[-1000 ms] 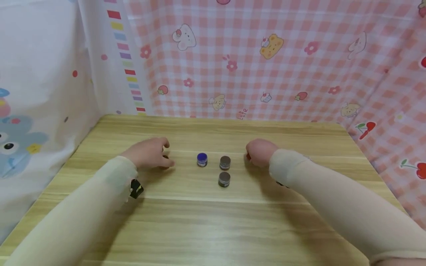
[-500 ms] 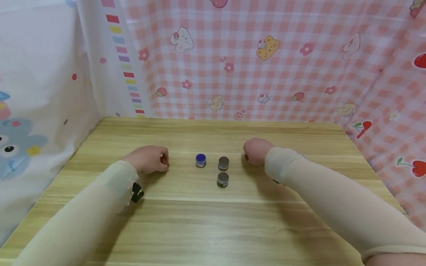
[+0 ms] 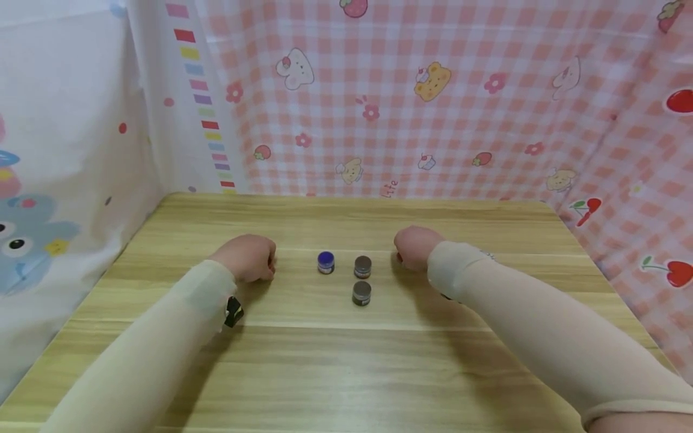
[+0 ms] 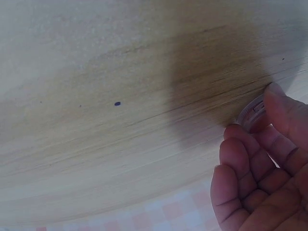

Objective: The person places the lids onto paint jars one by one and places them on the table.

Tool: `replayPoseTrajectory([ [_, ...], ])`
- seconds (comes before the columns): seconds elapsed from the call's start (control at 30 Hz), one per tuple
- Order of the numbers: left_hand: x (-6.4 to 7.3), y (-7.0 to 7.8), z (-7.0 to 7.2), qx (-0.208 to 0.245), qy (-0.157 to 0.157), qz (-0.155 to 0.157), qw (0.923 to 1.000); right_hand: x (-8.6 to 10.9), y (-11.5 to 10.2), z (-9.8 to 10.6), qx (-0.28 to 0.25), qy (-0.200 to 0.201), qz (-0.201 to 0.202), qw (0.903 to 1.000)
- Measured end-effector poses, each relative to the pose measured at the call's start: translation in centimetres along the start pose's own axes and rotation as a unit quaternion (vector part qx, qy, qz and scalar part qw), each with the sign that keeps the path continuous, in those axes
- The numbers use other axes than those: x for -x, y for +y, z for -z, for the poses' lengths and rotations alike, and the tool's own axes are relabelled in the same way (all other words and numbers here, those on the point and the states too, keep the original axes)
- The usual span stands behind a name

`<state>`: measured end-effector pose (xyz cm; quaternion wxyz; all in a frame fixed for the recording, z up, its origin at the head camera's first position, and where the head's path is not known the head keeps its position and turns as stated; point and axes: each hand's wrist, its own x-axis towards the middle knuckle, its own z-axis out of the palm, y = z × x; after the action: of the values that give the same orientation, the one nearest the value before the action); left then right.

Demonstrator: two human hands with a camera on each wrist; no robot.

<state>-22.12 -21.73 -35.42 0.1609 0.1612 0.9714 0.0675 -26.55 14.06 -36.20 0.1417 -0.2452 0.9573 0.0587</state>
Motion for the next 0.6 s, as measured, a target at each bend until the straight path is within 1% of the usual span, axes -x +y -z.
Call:
replayPoseTrajectory([
  [0.3,-0.10,0.19,-0.04,-0.003,0.002,0.005,1.0000,0.64,-0.49,0.51,-0.005,-0.001,-0.006,1.0000],
  [0.6,0.12,0.53,-0.02,0.004,0.006,0.017,0.9998,0.87,-0.54,0.58,0.004,0.010,-0.001,0.9999],
])
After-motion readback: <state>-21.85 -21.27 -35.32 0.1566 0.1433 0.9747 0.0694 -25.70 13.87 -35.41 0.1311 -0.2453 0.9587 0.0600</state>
